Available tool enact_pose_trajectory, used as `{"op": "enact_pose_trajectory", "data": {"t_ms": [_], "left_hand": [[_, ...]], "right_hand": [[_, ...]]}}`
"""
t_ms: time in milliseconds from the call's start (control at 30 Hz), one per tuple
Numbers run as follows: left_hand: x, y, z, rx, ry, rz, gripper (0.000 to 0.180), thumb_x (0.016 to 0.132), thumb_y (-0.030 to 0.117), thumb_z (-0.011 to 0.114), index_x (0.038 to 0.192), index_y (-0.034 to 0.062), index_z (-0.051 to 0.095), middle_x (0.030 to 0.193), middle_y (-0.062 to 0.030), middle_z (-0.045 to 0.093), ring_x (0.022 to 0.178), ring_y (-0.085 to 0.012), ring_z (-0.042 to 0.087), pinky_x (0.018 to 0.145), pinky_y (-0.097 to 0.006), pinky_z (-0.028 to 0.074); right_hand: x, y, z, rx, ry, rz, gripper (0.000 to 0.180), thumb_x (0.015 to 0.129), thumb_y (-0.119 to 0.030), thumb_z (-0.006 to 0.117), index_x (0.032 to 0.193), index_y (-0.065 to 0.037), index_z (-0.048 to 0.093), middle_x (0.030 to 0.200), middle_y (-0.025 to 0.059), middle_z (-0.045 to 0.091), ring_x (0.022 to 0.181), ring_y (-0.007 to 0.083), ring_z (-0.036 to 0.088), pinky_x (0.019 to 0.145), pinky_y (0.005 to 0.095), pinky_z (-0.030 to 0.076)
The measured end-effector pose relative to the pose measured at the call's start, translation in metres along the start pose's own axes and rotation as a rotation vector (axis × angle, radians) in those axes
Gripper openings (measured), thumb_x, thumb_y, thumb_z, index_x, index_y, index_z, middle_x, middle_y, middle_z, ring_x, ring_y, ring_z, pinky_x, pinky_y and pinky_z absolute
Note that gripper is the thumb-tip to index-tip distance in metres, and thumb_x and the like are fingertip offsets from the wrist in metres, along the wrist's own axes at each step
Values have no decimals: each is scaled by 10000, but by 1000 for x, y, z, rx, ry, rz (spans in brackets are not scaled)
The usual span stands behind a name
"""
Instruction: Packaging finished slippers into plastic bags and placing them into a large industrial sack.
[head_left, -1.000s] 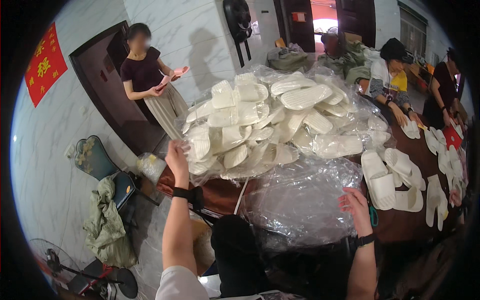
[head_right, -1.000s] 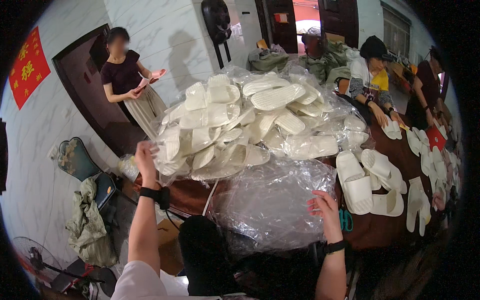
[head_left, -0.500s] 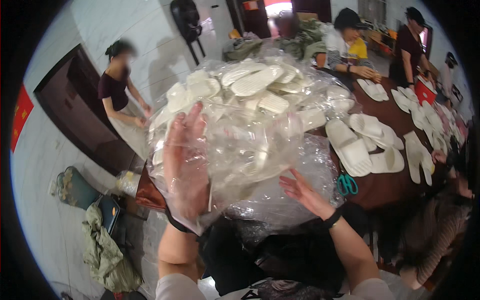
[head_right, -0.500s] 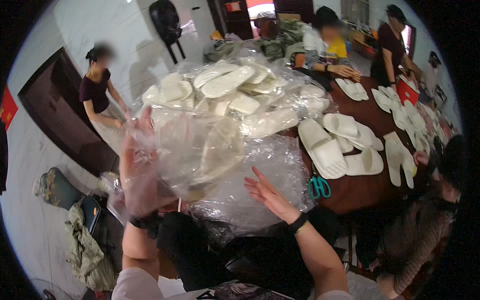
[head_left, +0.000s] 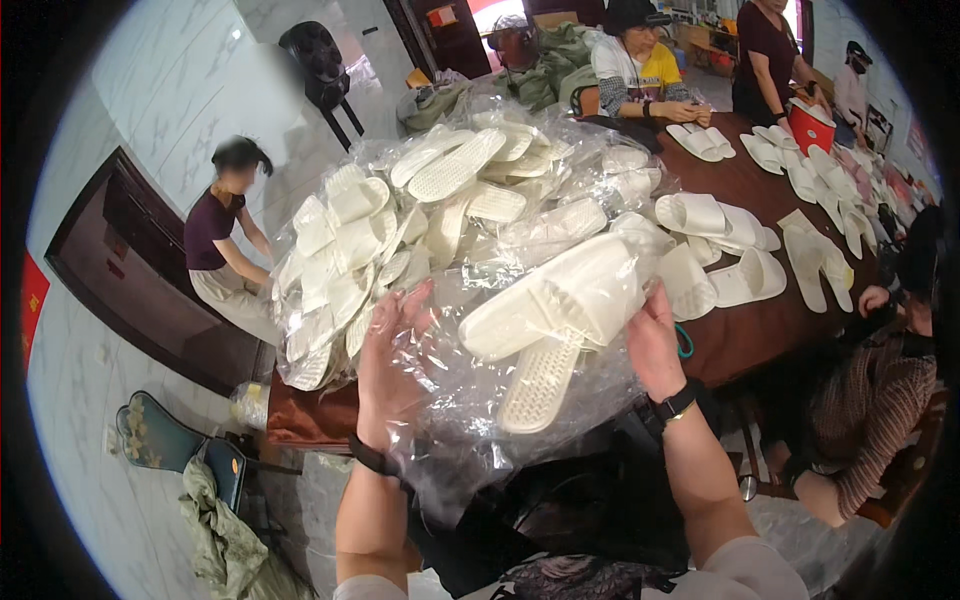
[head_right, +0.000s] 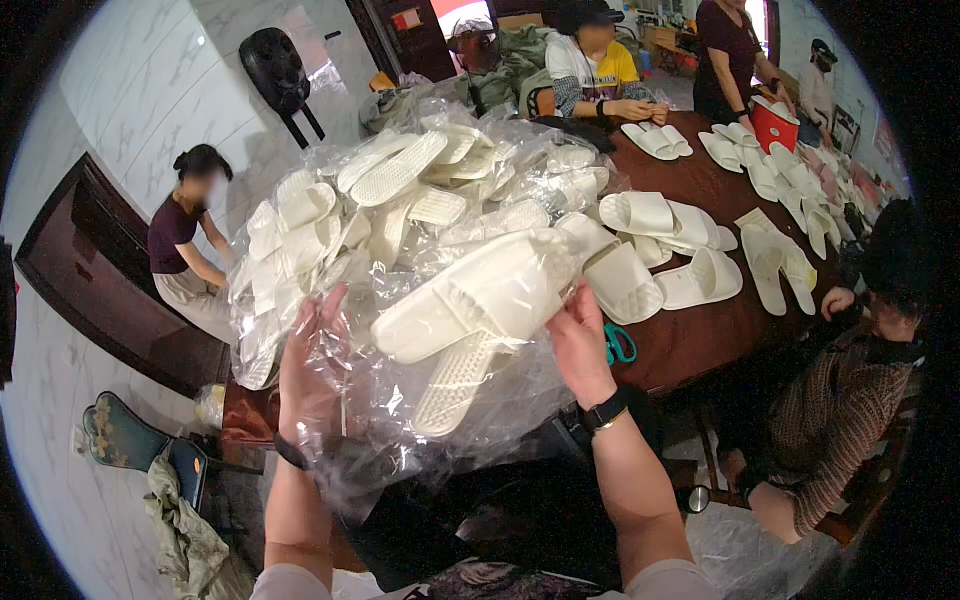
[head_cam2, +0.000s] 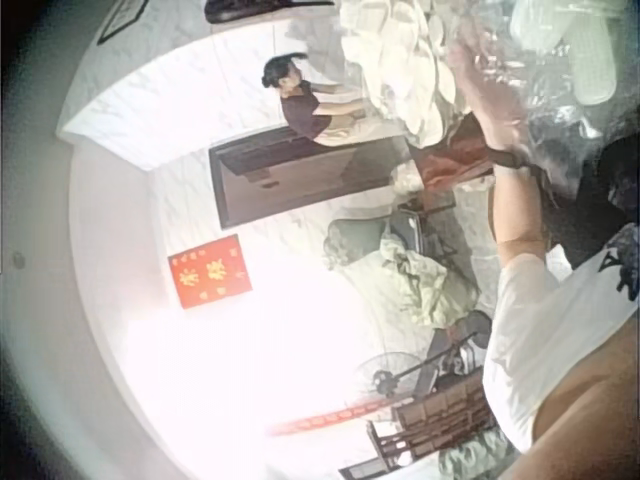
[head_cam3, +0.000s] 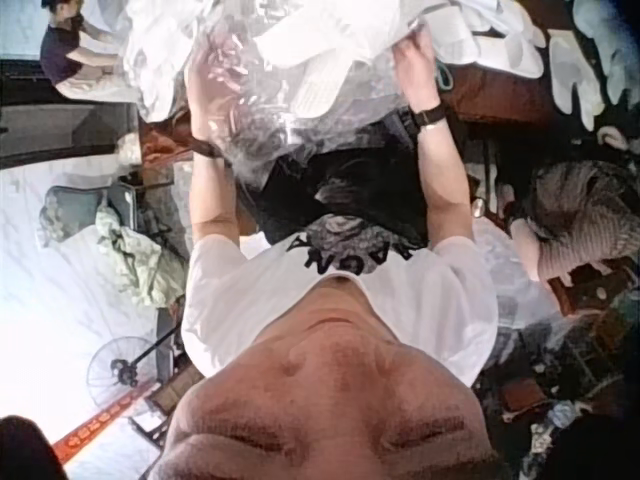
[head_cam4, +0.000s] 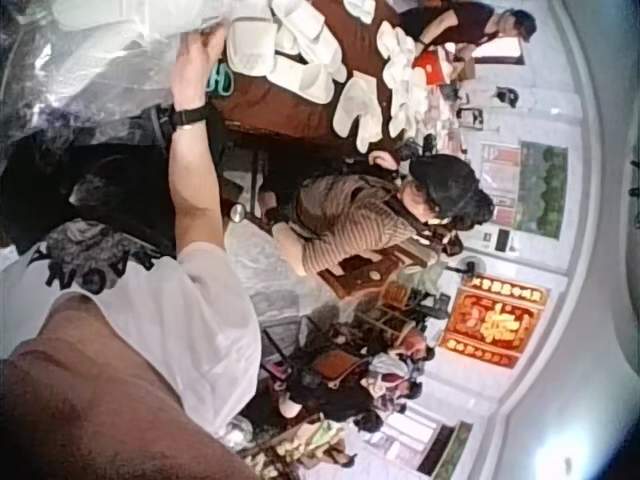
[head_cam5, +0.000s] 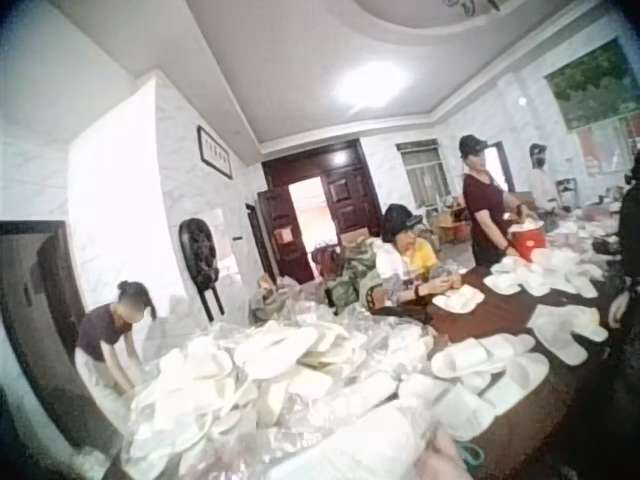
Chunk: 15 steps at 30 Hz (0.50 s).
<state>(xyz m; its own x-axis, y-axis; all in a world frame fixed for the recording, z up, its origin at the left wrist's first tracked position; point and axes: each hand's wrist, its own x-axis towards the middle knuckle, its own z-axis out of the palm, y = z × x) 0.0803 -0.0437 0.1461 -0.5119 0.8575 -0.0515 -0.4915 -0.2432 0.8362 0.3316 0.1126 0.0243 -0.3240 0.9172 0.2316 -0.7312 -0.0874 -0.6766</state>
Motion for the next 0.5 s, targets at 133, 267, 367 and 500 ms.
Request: {"op": "enact_pose_trajectory", "data": {"t_ms": [133, 267, 367, 500], "left_hand": [[26, 6, -24, 100, -105, 5, 267, 986, 244, 511, 1179, 60, 509, 1191, -105, 628, 989, -211, 625, 725, -306, 548], [23, -13, -33, 91, -70, -145, 257, 988, 199, 507, 1192, 44, 514, 1220, -151, 607, 1036, -240, 620, 799, -338, 548], [58, -72, -177, 175, -198, -74, 305, 956, 184, 563, 1215, 36, 499, 1136, -133, 623, 1027, -252, 618, 809, -335, 528], [46, -109, -177, 196, -4, -218, 320, 915, 159, 619, 1179, 27, 497, 1019, -88, 598, 896, -202, 609, 775, -303, 512]], "right_hand": [[2, -6, -11, -359, 60, -155, 275, 894, -7, 562, 1162, -62, 528, 1047, -39, 539, 969, 72, 503, 866, 227, 410], [1, -6, -19, -730, 76, -260, 203, 895, -54, 583, 1079, -20, 504, 923, 6, 547, 872, 103, 517, 785, 246, 428], [7, 19, -4, -1018, 112, -139, 229, 910, -144, 583, 1070, -14, 484, 894, 109, 586, 828, 232, 572, 773, 312, 450], [11, 62, -58, -1305, 43, -96, 291, 928, -253, 553, 1122, -45, 492, 982, 229, 623, 917, 428, 591, 766, 467, 454]]}}
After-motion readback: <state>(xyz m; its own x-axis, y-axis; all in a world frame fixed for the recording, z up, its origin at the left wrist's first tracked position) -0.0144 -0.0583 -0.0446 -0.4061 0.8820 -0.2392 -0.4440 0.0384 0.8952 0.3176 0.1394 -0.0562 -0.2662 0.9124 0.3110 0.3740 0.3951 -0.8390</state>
